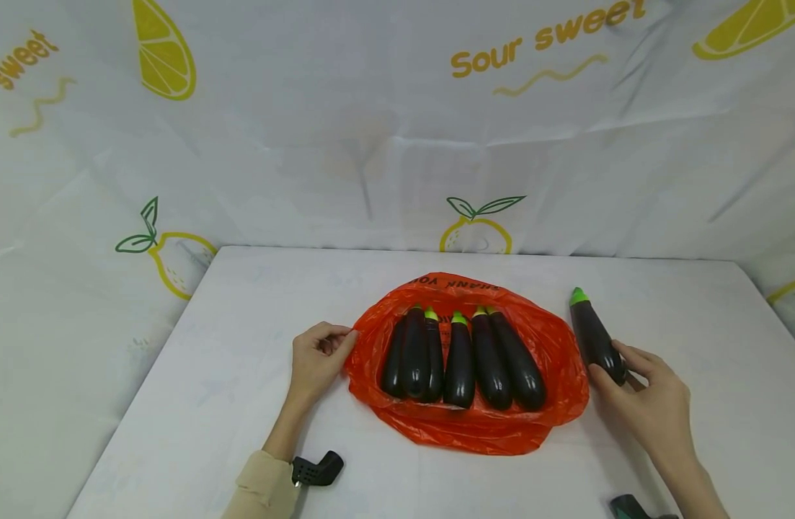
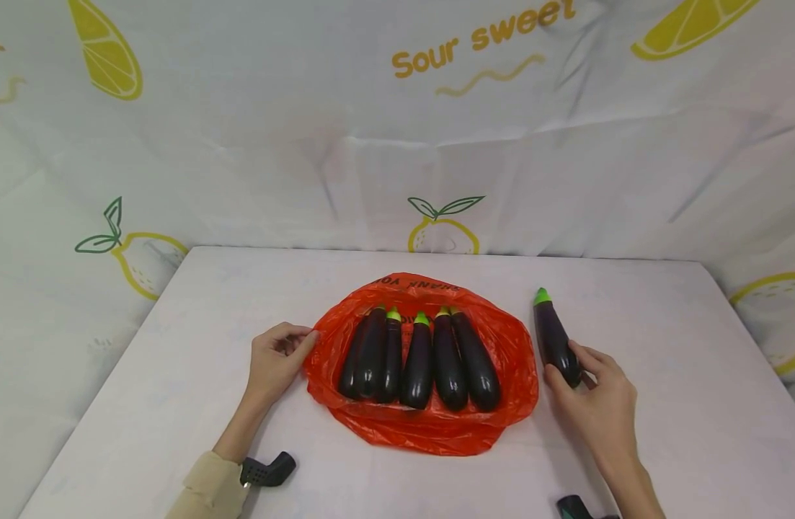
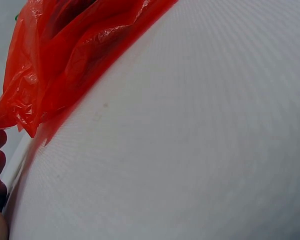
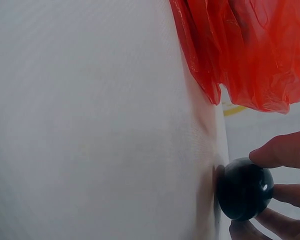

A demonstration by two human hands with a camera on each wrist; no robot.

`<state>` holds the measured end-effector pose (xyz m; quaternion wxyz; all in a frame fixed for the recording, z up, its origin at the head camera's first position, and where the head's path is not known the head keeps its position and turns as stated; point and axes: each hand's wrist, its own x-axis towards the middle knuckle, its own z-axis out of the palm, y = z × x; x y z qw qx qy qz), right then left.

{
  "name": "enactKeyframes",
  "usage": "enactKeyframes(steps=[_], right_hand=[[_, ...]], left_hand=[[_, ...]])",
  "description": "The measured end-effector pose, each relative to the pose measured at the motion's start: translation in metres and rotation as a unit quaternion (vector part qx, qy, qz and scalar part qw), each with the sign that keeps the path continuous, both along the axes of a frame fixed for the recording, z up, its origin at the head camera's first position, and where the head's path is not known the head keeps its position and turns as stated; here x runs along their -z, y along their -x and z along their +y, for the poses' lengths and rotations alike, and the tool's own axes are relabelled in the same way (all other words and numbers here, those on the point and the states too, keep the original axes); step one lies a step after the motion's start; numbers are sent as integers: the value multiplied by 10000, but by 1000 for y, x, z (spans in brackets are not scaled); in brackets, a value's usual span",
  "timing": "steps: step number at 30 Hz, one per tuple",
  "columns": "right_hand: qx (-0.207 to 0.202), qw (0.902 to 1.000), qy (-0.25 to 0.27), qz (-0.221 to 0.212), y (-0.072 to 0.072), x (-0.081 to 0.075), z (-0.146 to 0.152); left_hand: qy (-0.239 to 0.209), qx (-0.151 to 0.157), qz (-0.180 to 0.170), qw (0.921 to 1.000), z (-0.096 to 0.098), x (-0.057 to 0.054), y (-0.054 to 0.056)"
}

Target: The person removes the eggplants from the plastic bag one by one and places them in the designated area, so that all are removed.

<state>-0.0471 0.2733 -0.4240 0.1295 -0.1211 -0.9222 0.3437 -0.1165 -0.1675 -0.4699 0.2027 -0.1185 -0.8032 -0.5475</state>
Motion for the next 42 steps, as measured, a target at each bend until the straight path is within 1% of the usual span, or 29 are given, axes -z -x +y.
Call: enactKeyframes(steps=[5,9,12,20,33,35,37,42], right_hand=[[51,9999,-70,-87,-1,-2,-2],[76,9999,-17,-141,-2,-3,-3],[83,9999,-23,-137,-2,-4,-4],[122,9993,-339,-100,-3,-1,-3],[139,9993,-338,-64,-3,-1,-1],[156,9993,-332,17,-4,-3,-1],[209,9992,-292,202,-5,-5,-2],[330,9951,23,936,-7,-12,-7]], left_hand=[[-32,-1,-13,10000,0,1,0],[-91,-5,-25,10000,1,0,0],[-149,-6,-36,9999,1,0,0],[-141,-5,-69,9999,1,1,0],[-208,11,-69,9998,1,-1,0],[-212,0,-77,9997,2,-1,0],[-213,-9,-85,9997,2,-1,0],[-170,-21,-92,9998,1,-1,0]])
